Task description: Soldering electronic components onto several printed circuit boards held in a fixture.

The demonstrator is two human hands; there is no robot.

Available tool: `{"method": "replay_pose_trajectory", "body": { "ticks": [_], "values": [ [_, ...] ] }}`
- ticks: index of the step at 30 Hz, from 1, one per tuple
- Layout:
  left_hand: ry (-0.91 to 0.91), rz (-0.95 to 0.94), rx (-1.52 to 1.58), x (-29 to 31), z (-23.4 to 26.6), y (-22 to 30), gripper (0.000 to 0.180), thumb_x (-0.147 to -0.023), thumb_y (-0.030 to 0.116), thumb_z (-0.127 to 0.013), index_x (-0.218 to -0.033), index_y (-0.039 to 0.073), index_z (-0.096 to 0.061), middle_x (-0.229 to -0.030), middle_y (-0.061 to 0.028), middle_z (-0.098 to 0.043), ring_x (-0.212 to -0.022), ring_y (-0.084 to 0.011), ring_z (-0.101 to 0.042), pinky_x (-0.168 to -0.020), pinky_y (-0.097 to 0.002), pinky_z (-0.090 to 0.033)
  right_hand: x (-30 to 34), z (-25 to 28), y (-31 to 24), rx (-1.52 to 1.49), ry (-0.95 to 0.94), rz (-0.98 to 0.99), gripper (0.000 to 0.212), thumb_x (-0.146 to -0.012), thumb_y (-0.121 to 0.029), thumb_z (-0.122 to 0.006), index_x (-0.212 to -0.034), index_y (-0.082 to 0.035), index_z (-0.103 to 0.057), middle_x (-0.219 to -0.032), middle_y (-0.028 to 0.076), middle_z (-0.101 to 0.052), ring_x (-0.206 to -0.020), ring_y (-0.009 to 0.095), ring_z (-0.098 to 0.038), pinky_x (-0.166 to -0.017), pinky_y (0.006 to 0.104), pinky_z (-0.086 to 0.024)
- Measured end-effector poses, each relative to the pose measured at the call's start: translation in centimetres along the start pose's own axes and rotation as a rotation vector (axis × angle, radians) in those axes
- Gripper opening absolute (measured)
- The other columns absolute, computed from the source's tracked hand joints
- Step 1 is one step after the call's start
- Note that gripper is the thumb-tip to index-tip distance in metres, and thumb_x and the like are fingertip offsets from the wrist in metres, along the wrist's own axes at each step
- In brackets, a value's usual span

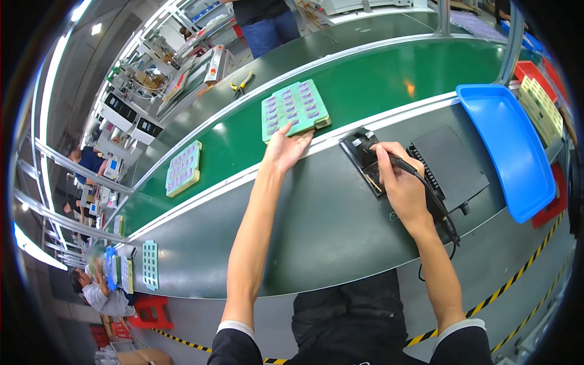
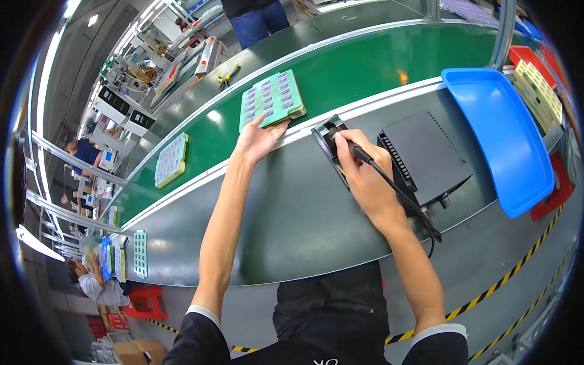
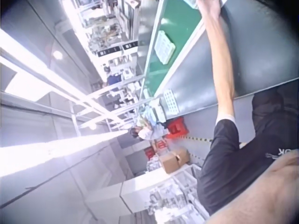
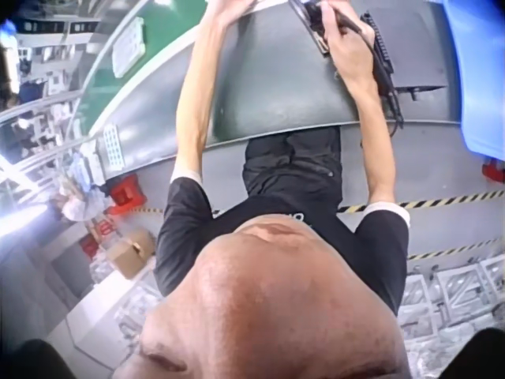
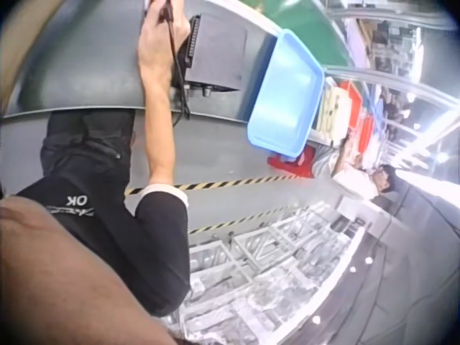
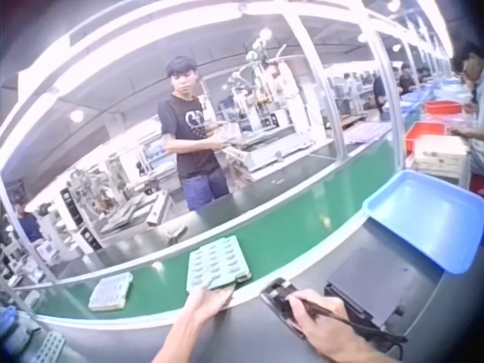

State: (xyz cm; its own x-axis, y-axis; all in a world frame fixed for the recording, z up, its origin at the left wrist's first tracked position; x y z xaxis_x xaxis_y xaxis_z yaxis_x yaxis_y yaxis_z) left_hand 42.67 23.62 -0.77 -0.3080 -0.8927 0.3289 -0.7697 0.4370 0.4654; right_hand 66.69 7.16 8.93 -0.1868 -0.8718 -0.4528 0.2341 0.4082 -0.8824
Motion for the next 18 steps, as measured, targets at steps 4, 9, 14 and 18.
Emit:
{"method": "replay_pose_trajectory", "body": {
  "ticks": [4,9,14,18],
  "values": [
    [-0.047,0.006,-0.069,-1.1,1.6,0.4,0.059,-0.106,0.03,-0.031,-0.146,-0.01,-0.013,-0.148,-0.037,-0.023,-0.14,-0.0458,-0.025,-0.117,-0.0473,-0.03,-0.1,-0.6,0.1,0.021,-0.023,-0.005,0.017,-0.096,-0.015,-0.058,-0.094,0.001,-0.062,-0.055,0.009,-0.051,-0.046,0.012,-0.045,-0.046,0.0289,-0.035],
    [-0.079,0.16,0.065,-0.4,1.0,-0.5,0.063,-0.106,0.04,-0.022,-0.144,-0.01,-0.017,-0.142,-0.0395,-0.032,-0.129,-0.0501,-0.042,-0.105,-0.0494,-0.047,-0.4,-0.5,0.2,0.003,-0.033,-0.003,0.017,-0.096,-0.015,-0.058,-0.093,0.002,-0.062,-0.054,0.008,-0.05,-0.046,0.012,-0.044,-0.045,0.0292,-0.034],
    [-0.041,0.182,0.059,0.0,0.2,-1.4,0.062,-0.106,0.039,-0.023,-0.143,-0.012,-0.019,-0.137,-0.0405,-0.038,-0.126,-0.0509,-0.044,-0.104,-0.0493,-0.048,-0.4,-0.5,-0.2,0.016,-0.053,-0.014,0.017,-0.096,-0.015,-0.058,-0.094,0.002,-0.062,-0.055,0.009,-0.051,-0.046,0.012,-0.046,-0.046,0.0296,-0.035],
    [0.061,0.081,0.002,-0.2,-0.4,-1.4,0.062,-0.106,0.038,-0.025,-0.139,-0.014,-0.024,-0.132,-0.0379,-0.045,-0.126,-0.0487,-0.046,-0.103,-0.0476,-0.05,-0.6,-0.7,-0.3,0.025,-0.064,0.003,0.017,-0.096,-0.015,-0.058,-0.094,0.002,-0.062,-0.056,0.01,-0.053,-0.046,0.013,-0.048,-0.046,0.0295,-0.036]
  ]
}}
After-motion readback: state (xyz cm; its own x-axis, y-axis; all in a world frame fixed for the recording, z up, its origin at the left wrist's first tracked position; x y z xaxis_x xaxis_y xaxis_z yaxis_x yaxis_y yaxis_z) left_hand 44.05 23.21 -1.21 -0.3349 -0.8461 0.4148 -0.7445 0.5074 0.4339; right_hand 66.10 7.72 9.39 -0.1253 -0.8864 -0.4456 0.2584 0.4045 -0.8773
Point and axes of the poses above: each hand's wrist, its own x-axis away from the middle knuckle, its own z-axis out of the back of the hand, y = z × x, the point moved 8 cm from there along -x, towards the middle knuckle
